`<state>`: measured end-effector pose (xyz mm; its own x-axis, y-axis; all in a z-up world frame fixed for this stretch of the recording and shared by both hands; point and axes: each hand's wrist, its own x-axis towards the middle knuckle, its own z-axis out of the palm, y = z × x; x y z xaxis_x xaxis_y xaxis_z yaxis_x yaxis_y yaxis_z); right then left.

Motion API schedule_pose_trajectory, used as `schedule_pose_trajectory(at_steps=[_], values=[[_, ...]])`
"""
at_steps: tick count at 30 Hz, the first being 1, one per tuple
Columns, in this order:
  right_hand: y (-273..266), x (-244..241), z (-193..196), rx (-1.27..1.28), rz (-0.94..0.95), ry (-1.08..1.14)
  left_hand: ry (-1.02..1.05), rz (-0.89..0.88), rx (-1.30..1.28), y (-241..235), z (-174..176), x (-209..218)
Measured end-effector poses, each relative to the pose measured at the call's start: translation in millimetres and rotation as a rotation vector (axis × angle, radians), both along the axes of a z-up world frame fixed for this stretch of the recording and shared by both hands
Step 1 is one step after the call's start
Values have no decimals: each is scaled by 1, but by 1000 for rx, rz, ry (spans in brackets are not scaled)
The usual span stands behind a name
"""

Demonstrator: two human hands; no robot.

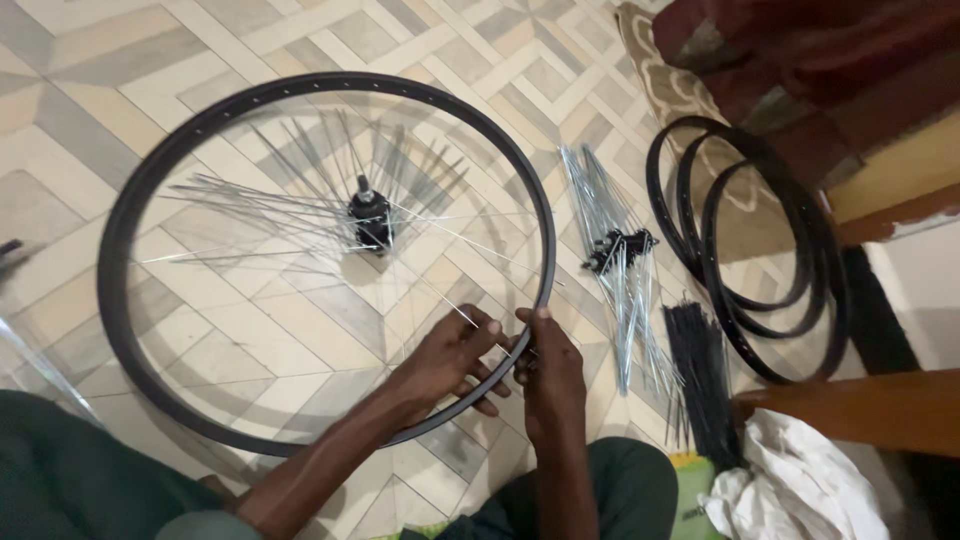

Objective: The person laces a bicycle wheel by inserting spokes through the hub and rim, then threading and tightening nipples by hand. The person works on one wheel at a time, rotating it to access different spoke holes.

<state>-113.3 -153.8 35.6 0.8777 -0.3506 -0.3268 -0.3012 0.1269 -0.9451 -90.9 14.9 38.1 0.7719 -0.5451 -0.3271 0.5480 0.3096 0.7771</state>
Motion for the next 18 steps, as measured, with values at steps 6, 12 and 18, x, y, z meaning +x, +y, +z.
schedule_pose_trajectory(at_steps=[6,12,18], values=[[-35,-15,-40,623,-270,-7,41,143,-51,-15,-11,-3],[-38,-44,-39,492,-203,57,57,111,-5,-11,-16,5],[-26,-45,-37,487,-227,-25,-39,113,35,-11,-15,13]])
